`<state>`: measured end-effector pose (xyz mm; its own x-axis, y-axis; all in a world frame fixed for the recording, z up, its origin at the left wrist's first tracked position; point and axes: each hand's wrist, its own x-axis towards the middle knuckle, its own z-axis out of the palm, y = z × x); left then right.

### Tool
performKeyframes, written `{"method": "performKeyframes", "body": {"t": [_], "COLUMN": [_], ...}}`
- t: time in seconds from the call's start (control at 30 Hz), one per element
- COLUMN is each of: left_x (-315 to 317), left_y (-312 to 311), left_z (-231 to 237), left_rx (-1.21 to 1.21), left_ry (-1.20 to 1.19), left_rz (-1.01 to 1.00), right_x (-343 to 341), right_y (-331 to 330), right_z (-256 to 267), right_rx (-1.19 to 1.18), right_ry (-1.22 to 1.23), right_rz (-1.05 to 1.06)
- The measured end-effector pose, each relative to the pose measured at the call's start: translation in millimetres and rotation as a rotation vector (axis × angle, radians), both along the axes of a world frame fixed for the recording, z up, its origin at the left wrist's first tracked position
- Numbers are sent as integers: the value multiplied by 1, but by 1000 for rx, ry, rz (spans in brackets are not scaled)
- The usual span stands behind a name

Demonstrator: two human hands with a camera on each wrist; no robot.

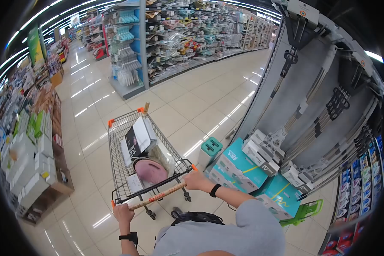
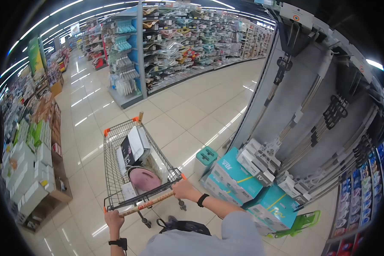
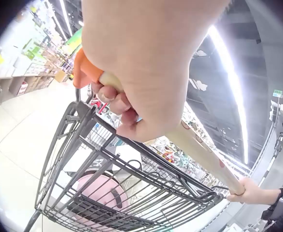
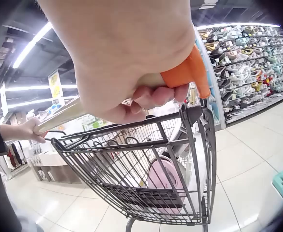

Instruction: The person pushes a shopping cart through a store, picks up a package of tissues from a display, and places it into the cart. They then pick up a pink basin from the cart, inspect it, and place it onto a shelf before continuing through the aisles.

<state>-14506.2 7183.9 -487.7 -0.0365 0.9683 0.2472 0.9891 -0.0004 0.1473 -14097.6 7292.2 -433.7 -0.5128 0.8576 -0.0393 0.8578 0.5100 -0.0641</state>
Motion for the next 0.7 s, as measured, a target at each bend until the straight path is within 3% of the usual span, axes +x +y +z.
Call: {"method": "performKeyframes", "body": {"t": [0.7], "left_x": [-131], "left_y": [336], "left_z": [-1], "left_rx": [-13], "left_ry": [-36], "left_rz": [2], "right_x": [-134], "right_y": [337], "right_z": [-2], "right_rx": [19], "right_ry": [-61], "right_rz": [-22]}}
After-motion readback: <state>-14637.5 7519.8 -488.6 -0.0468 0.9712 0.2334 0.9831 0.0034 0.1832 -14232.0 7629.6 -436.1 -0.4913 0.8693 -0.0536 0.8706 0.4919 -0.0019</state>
